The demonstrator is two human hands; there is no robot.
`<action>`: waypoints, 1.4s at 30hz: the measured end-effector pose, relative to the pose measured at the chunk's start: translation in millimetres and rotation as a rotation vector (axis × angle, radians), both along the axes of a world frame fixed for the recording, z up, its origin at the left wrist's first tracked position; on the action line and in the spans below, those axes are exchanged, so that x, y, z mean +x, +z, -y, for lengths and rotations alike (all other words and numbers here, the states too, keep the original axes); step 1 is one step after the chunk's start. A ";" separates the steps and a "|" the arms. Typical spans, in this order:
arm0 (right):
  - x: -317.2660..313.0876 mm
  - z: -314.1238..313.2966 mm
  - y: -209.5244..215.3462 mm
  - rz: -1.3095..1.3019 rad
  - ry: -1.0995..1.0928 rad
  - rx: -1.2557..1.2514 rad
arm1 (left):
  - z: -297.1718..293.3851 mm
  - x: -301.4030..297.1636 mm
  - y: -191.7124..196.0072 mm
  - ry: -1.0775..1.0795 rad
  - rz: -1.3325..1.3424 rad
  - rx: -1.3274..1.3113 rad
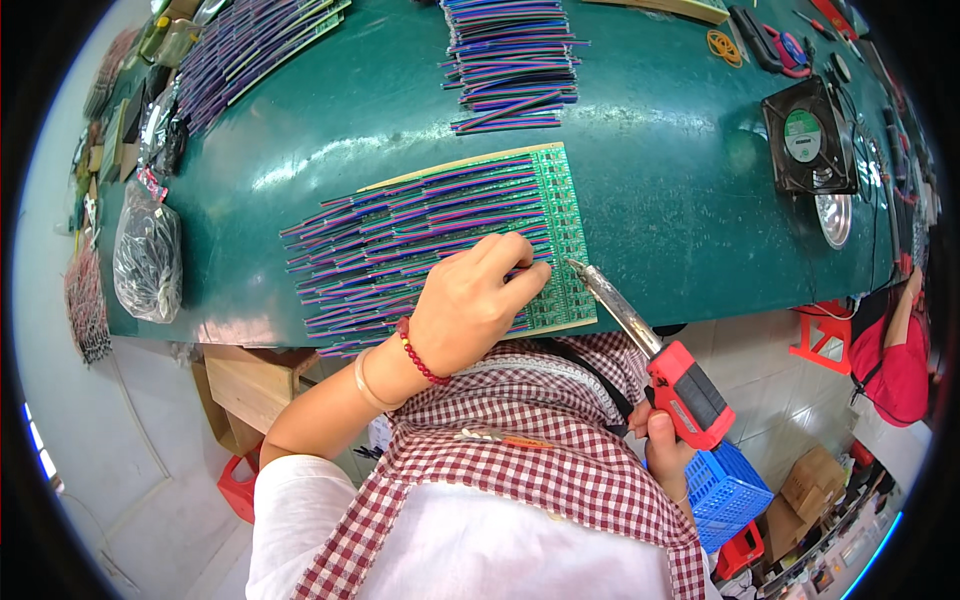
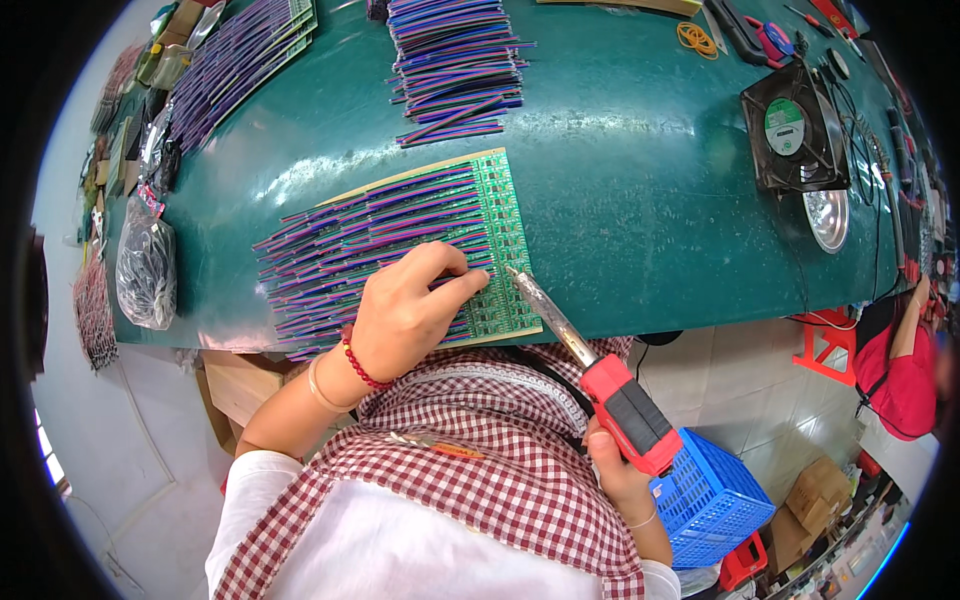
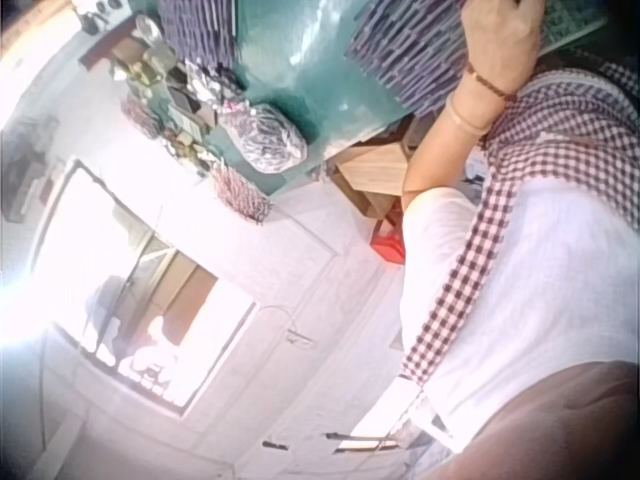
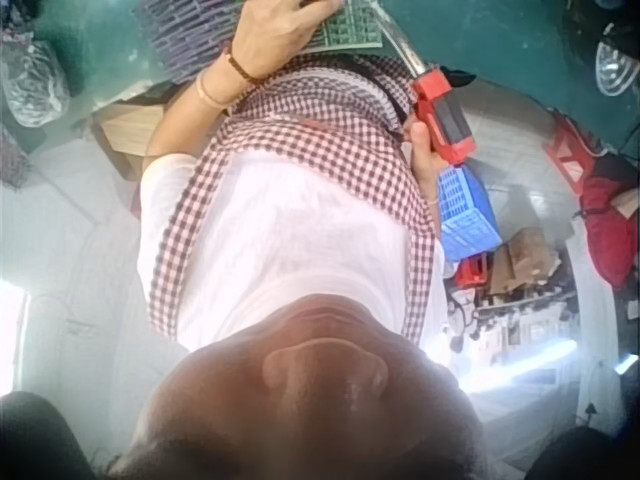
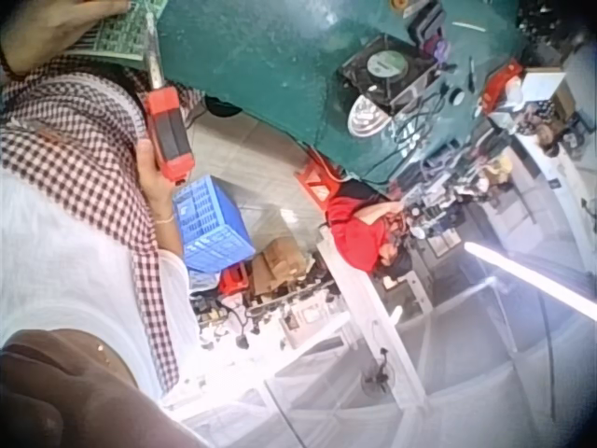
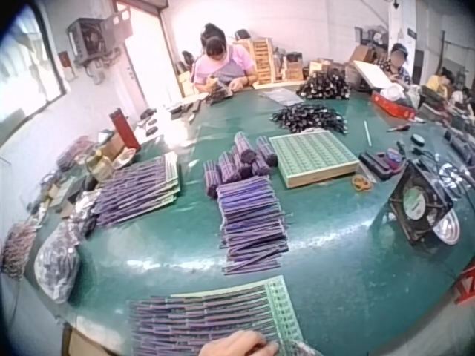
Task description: The person assembles electronic components and colored wires onto green circuit boards using a handheld soldering iron or heat gun.
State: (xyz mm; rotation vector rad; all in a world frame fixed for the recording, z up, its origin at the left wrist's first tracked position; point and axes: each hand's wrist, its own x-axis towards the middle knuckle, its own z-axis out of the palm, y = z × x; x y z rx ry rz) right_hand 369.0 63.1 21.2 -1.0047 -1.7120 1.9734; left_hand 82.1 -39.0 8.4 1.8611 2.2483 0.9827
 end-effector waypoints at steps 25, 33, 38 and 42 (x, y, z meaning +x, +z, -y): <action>8.8 -1.5 -11.3 0.102 0.061 0.117 | -2.4 1.8 0.8 -0.005 -0.057 -0.009; -0.4 0.2 1.2 0.051 -0.032 0.004 | -1.3 2.5 0.8 -0.003 -0.078 -0.018; 0.7 -0.3 -1.3 0.083 -0.005 0.010 | -1.6 2.1 -0.3 -0.010 -0.082 -0.006; 4.5 1.5 -5.5 0.112 -0.016 0.099 | -2.4 3.1 0.6 -0.014 -0.076 -0.002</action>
